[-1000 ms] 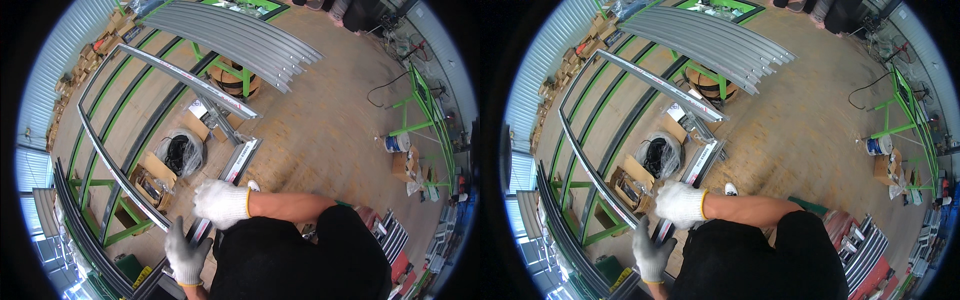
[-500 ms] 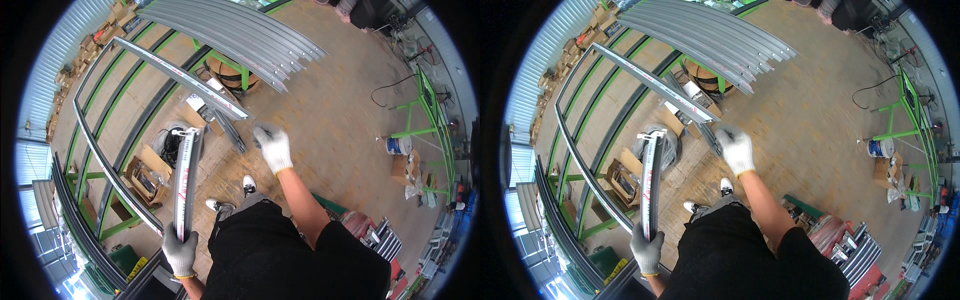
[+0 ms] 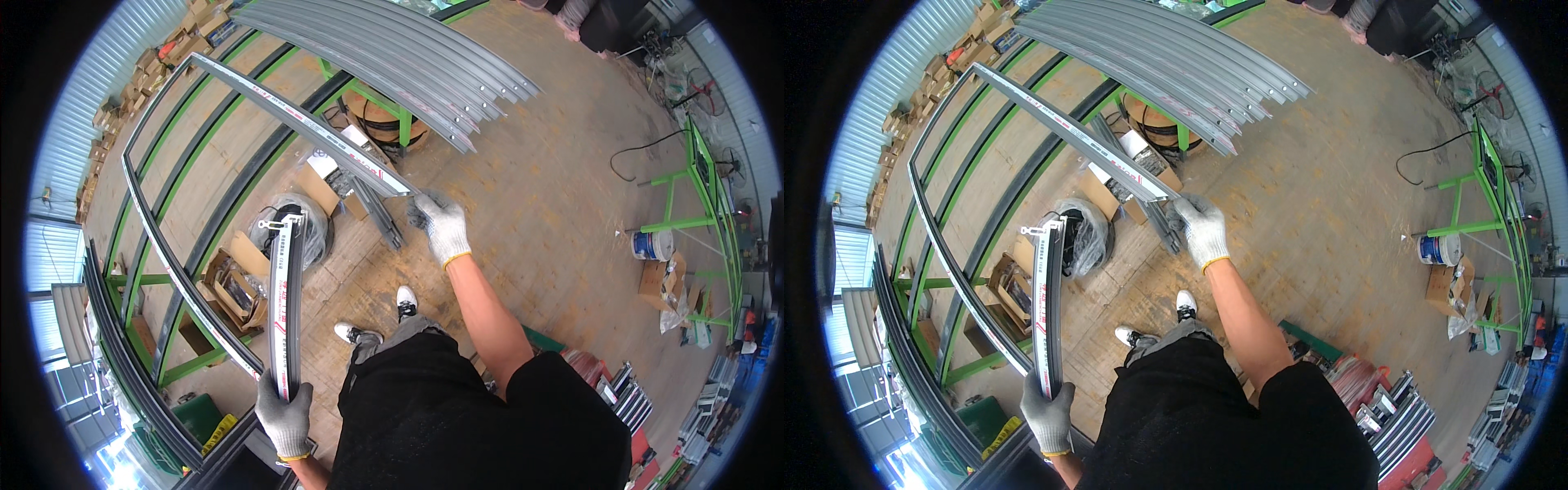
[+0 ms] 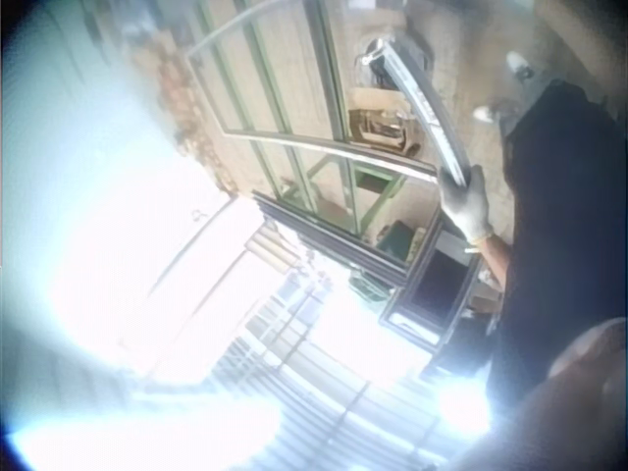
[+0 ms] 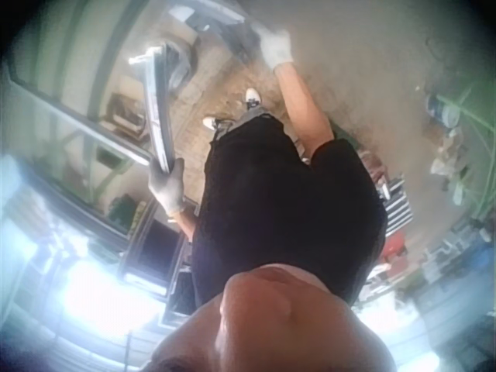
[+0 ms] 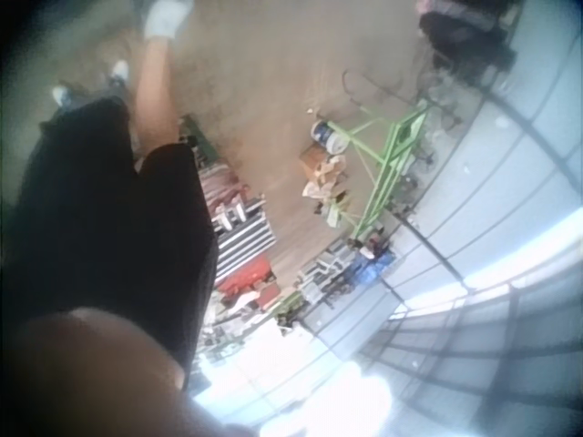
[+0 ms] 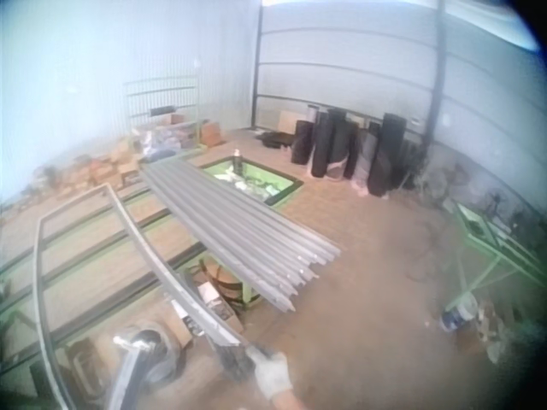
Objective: The person assembles a metal frame by aligning aluminum profiles and securing them with a cordless drill. They repeatedly pick up profiles, position them on a green jig, and drive screws into the joints. The person also moves completed frames aside and retrieves additional profiles from a nearby table.
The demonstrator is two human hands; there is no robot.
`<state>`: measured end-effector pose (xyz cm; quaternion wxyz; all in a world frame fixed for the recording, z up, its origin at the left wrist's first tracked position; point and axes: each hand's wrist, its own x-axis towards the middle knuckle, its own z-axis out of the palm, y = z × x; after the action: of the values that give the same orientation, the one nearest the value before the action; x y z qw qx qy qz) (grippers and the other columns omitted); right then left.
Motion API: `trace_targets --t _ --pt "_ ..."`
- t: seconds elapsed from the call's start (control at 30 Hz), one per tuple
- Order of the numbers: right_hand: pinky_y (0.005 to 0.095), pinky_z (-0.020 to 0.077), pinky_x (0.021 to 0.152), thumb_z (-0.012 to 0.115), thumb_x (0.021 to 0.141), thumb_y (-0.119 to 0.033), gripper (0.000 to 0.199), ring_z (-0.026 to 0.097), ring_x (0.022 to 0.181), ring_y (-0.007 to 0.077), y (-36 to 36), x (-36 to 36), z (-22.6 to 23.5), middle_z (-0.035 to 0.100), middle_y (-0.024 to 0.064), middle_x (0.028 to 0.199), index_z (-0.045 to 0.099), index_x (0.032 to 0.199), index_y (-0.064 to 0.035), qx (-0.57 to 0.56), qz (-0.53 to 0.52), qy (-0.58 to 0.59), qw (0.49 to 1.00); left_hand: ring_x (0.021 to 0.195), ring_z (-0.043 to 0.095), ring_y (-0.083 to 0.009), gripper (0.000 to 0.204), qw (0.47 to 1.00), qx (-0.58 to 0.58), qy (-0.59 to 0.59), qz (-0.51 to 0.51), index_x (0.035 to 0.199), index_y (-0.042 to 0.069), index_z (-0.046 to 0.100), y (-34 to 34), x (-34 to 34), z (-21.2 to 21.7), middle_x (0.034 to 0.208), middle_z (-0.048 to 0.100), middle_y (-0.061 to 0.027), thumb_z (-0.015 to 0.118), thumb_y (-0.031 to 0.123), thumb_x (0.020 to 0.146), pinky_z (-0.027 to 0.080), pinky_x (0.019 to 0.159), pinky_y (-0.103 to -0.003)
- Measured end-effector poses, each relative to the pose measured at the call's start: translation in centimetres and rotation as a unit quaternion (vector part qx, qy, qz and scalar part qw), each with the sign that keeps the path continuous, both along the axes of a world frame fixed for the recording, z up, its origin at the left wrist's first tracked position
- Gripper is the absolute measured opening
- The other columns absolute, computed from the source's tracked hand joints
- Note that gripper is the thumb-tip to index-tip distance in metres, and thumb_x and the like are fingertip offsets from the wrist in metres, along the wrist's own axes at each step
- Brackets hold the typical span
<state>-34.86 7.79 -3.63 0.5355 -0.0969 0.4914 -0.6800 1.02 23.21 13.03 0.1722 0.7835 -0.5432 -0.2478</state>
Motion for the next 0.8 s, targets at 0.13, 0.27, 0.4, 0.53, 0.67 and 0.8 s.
trace_targets --t 0.13,0.27,0.4,0.53,0.67,0.8 --pt "0.0314 0.0569 0.074 0.067 0.099 -0.004 0.020 0.069 0.080 0.0180 -0.4 0.1 -1.5 0.073 0.0121 0.096 0.067 0.117 0.0055 -0.015 -0.010 0.001 1.000 0.068 0.062 -0.0194 0.047 1.000 -0.001 -0.008 -0.007 0.114 -0.001 0.067 0.4 0.3 -0.4 0.079 0.067 -0.0114 0.080 0.016 0.072 0.054 0.071 -0.034" --pt "0.0391 0.0600 0.080 0.065 0.101 -0.005 0.025 0.071 0.086 0.0235 -0.8 0.4 -2.5 0.071 0.0142 0.102 0.062 0.124 0.0038 -0.032 -0.014 -0.035 0.999 0.068 0.064 -0.0215 0.048 1.000 -0.014 -0.001 -0.016 0.115 0.000 0.067 0.7 0.5 -0.4 0.080 0.068 -0.0132 0.080 0.016 0.072 0.055 0.071 -0.035" --pt "0.0327 0.0579 0.074 0.062 0.102 -0.002 0.017 0.070 0.082 0.0202 -1.0 0.5 -3.1 0.071 0.0126 0.097 0.063 0.117 0.0056 -0.071 -0.016 -0.098 0.993 0.068 0.066 -0.0231 0.047 1.000 0.011 0.002 -0.018 0.115 0.000 0.067 0.9 0.3 0.0 0.080 0.068 -0.0145 0.080 0.016 0.072 0.055 0.071 -0.036" --pt "0.0408 0.0604 0.082 0.065 0.100 -0.007 0.035 0.071 0.091 0.0246 0.3 0.7 -3.0 0.071 0.0135 0.106 0.059 0.133 0.0032 -0.007 0.051 -0.040 0.998 0.071 0.065 -0.0230 0.044 0.999 0.002 0.021 -0.032 0.112 -0.001 0.066 1.0 -0.5 0.1 0.081 0.067 -0.0130 0.080 0.014 0.073 0.055 0.073 -0.037" --pt "0.0376 0.0601 0.087 0.070 0.096 -0.011 0.044 0.072 0.097 0.0230 4.1 1.9 -1.3 0.073 0.0112 0.113 0.063 0.138 0.0031 0.092 0.208 0.086 0.970 0.082 0.071 -0.0343 0.052 0.995 0.081 0.008 -0.063 0.118 0.001 0.068 0.5 -1.2 -0.5 0.093 0.072 -0.0206 0.084 0.020 0.072 0.056 0.078 -0.043" --pt "0.0340 0.0593 0.088 0.070 0.099 -0.022 0.045 0.072 0.102 0.0216 7.4 4.3 1.9 0.072 0.0127 0.115 0.062 0.135 0.0041 -0.014 0.338 0.003 0.941 0.104 0.074 -0.0382 0.059 0.988 0.125 0.023 -0.083 0.126 0.008 0.068 -0.3 -2.4 -1.6 0.108 0.075 -0.0219 0.084 0.035 0.077 0.058 0.087 -0.046"
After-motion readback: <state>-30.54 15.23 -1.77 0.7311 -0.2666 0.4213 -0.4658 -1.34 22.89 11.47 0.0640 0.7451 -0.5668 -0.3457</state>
